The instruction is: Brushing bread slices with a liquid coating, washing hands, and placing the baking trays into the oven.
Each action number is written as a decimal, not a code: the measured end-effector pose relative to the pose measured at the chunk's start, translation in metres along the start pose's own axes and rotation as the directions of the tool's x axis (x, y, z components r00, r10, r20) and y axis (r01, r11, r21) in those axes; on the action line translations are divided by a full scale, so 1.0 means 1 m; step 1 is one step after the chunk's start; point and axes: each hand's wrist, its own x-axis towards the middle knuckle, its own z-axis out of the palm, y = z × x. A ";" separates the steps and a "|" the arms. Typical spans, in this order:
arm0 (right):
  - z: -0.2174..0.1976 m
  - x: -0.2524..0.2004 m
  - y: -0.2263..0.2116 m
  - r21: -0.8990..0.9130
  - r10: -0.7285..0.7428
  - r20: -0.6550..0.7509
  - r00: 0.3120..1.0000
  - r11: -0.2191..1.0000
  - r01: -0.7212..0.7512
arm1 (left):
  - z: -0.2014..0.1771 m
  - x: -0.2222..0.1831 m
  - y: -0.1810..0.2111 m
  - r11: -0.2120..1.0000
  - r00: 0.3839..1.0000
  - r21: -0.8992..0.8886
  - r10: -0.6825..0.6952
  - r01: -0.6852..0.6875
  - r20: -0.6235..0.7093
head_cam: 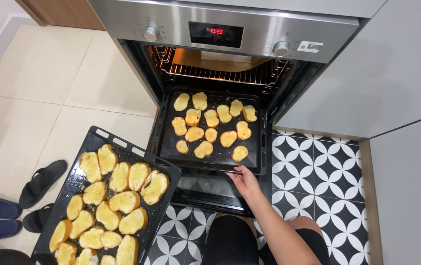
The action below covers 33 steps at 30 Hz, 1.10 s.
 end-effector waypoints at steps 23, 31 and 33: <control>-0.012 0.012 -0.010 -0.045 -0.019 0.007 1.000 0.999 0.019 | 0.014 0.179 0.021 0.737 0.736 0.371 0.653 -0.565 -0.177; -0.008 0.009 -0.007 -0.029 -0.018 0.019 1.000 0.999 0.019 | 0.010 0.182 0.021 0.711 0.745 0.414 0.659 -0.569 -0.106; -0.008 0.005 -0.006 -0.025 -0.015 0.011 1.000 1.000 0.016 | 0.007 0.187 0.022 0.706 0.747 0.419 0.658 -0.571 -0.090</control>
